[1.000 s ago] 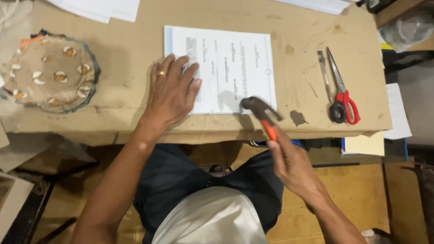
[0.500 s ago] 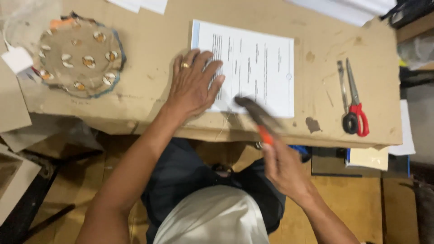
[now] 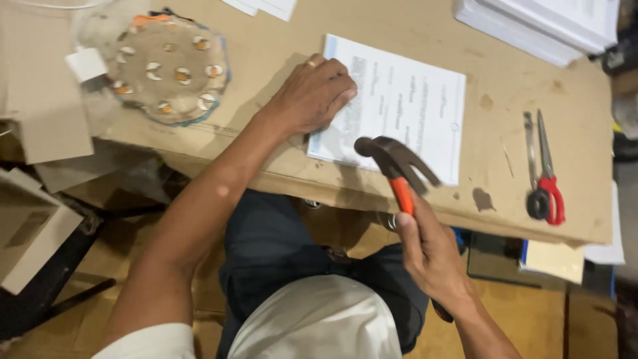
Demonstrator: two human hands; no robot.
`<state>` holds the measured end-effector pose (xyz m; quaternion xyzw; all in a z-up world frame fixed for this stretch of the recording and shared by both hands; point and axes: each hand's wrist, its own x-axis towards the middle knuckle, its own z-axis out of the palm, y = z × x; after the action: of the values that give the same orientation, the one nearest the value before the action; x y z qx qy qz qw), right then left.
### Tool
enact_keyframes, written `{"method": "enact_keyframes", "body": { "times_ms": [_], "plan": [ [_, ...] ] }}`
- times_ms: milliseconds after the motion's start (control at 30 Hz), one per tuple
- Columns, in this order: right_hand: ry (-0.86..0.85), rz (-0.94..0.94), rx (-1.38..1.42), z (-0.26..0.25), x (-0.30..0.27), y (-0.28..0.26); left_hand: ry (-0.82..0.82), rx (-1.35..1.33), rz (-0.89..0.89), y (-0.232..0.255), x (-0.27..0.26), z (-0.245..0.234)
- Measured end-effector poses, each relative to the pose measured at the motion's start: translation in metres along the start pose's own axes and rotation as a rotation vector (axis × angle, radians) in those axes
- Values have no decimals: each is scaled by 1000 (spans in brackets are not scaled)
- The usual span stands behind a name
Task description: The person sits at a wooden table and uses a needle and thread to stitch the spine of a document. They pull the thread tight, use a hammer to tap the needle, and then use scissors to cut the thread. Finally, they place the finished document on a stack and pick up a pen to write on another sheet.
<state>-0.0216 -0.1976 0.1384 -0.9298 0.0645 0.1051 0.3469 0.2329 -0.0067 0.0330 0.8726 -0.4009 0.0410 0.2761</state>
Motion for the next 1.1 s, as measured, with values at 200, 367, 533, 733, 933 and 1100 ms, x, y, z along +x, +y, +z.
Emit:
{"method": "enact_keyframes", "body": {
  "times_ms": [200, 367, 533, 733, 933, 1100],
  "plan": [
    [233, -416, 98, 14, 11, -12, 393, 36, 300, -19, -8, 19],
    [-220, -54, -70, 20, 42, -26, 127, 73, 99, -22, -4, 20],
    [71, -348, 104, 23, 16, 1, 266, 28, 181, -15, -10, 11],
    [-141, -181, -52, 27, 37, -14, 320, 82, 197, -21, -8, 22],
    [256, -88, 16, 13, 10, 56, 428, -99, 230, -49, -7, 49],
    [695, 151, -94, -68, -5, 152, 347, -452, -36, 6, -7, -4]
  ]
}}
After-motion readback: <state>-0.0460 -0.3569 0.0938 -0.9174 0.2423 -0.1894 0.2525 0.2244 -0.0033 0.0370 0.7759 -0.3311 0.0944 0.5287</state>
